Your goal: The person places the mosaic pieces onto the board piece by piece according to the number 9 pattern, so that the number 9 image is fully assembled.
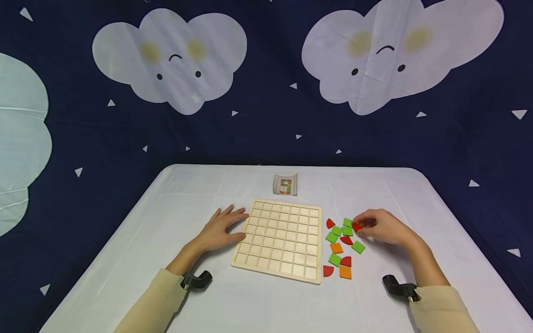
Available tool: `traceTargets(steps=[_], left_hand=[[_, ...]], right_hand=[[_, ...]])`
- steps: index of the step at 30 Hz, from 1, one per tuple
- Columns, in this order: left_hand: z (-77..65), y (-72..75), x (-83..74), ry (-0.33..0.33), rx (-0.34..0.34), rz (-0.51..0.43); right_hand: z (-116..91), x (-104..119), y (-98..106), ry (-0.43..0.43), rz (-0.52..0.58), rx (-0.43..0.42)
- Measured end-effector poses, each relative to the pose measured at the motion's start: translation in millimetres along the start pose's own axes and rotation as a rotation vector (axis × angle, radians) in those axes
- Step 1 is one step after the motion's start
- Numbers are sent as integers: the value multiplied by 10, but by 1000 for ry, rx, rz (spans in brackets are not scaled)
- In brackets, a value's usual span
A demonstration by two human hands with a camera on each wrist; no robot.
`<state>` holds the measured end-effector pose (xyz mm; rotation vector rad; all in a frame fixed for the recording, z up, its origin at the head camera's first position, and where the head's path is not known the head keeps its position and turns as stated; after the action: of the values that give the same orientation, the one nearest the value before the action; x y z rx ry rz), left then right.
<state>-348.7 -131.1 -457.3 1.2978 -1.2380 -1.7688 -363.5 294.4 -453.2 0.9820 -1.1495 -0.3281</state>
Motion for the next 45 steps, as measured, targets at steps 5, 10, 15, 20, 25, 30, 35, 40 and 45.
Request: traceTargets(steps=[5, 10, 15, 20, 25, 30, 35, 40, 45], left_hand=[[-8, 27, -1, 2, 2, 1], [-6, 35, 9, 6, -5, 1], [-9, -3, 15, 1, 3, -1], [-10, -30, 17, -1, -4, 8], [-6, -19, 6, 1, -11, 5], [-4, -27, 10, 2, -10, 6], [-7, -30, -2, 1, -4, -14], [-15, -28, 0, 7, -9, -15], [-36, -43, 4, 11, -6, -9]], right_hand=[[43, 31, 11, -2, -30, -40], [79, 87, 3, -8, -42, -64], [83, 122, -8, -11, -53, -72], [82, 135, -15, 5, -57, -74], [96, 167, -22, 11, -51, -72], [123, 184, -47, -1, -45, -64], [178, 195, -86, -10, -39, -51], [253, 249, -116, 5, -50, -53], [296, 300, -166, -1, -58, -44]])
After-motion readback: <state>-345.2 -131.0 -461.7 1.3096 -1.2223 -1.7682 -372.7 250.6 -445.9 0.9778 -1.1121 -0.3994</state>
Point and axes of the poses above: each hand's wrist, its own z-axis towards the middle knuckle, its own y-axis out of the back of the hand, x = y × z, the point moved 9 cm from there along z, towards the middle knuckle, and after that the axes turned 6 degrees about y, right-handed, at the moved point
